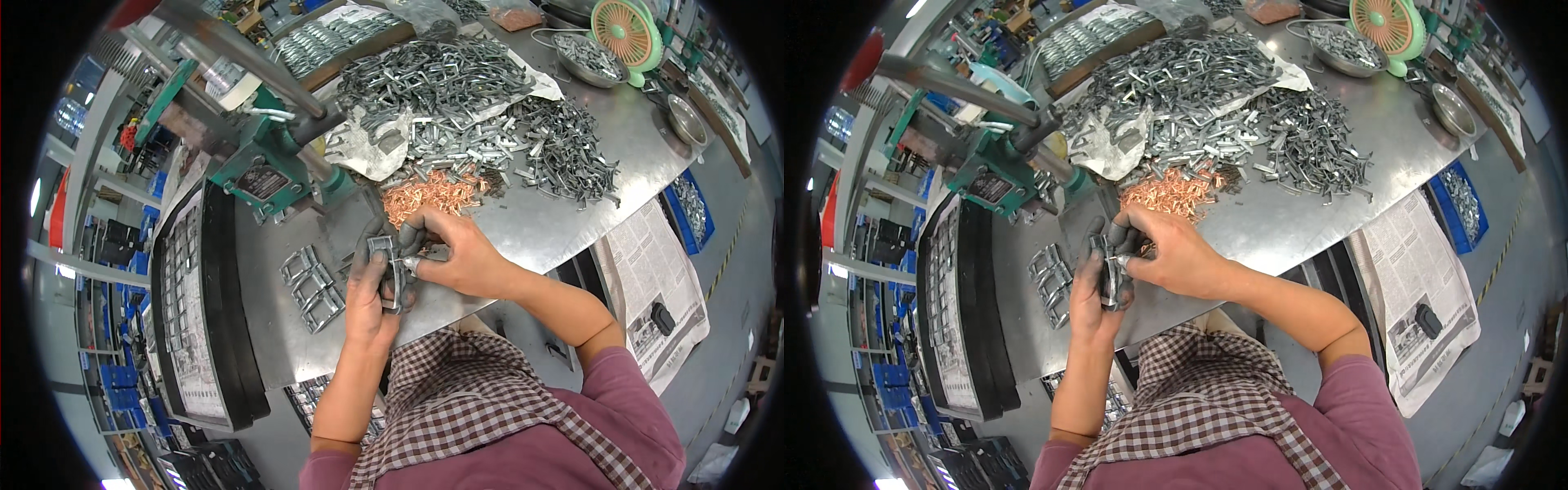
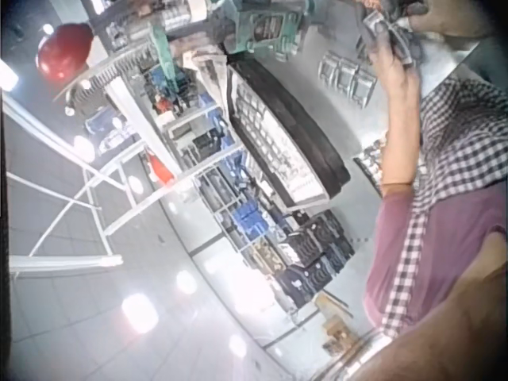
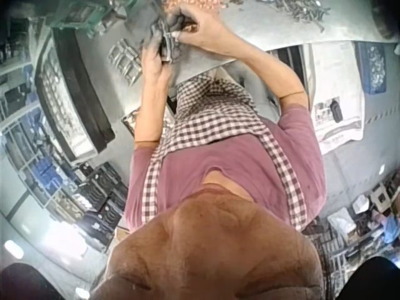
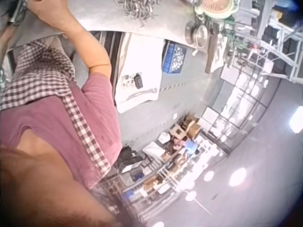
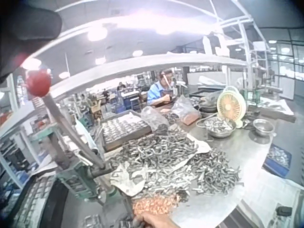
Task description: The person assembles metal components by inserting metal clips into metal frames by hand, operating a manual press machine to press them together, and placing the finished components into a tray.
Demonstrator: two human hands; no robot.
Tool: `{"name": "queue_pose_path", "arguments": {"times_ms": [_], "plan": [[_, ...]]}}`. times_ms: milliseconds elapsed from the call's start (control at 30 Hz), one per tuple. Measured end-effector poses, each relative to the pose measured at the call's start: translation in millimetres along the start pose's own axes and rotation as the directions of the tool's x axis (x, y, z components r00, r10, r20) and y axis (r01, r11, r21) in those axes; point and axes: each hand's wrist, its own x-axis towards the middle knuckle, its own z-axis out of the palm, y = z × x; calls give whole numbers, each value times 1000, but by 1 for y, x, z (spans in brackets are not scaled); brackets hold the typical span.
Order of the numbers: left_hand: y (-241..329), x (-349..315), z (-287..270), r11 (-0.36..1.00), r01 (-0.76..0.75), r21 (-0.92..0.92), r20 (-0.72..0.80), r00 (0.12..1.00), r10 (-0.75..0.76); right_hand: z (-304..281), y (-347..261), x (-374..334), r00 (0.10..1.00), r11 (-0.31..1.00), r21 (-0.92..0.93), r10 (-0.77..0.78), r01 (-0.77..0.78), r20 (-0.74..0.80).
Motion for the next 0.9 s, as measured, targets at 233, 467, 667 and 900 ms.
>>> {"name": "queue_pose_path", "arguments": {"times_ms": [233,467,667,900], "plan": [[-3,-11,-31,995,-56,80,-38,998,60,12,-17,-3,925,806,-454,-335,380,180],[-9,-23,-21,912,-328,246,-71,933,354,31,-17,-10,915,716,-571,-346,401,209],[22,6,-57,645,-402,650,213,911,353,-8,14,10,959,712,-644,-179,280,220],[50,41,-45,-559,-353,750,480,872,94,-51,83,41,958,418,-871,-223,259,177]]}}
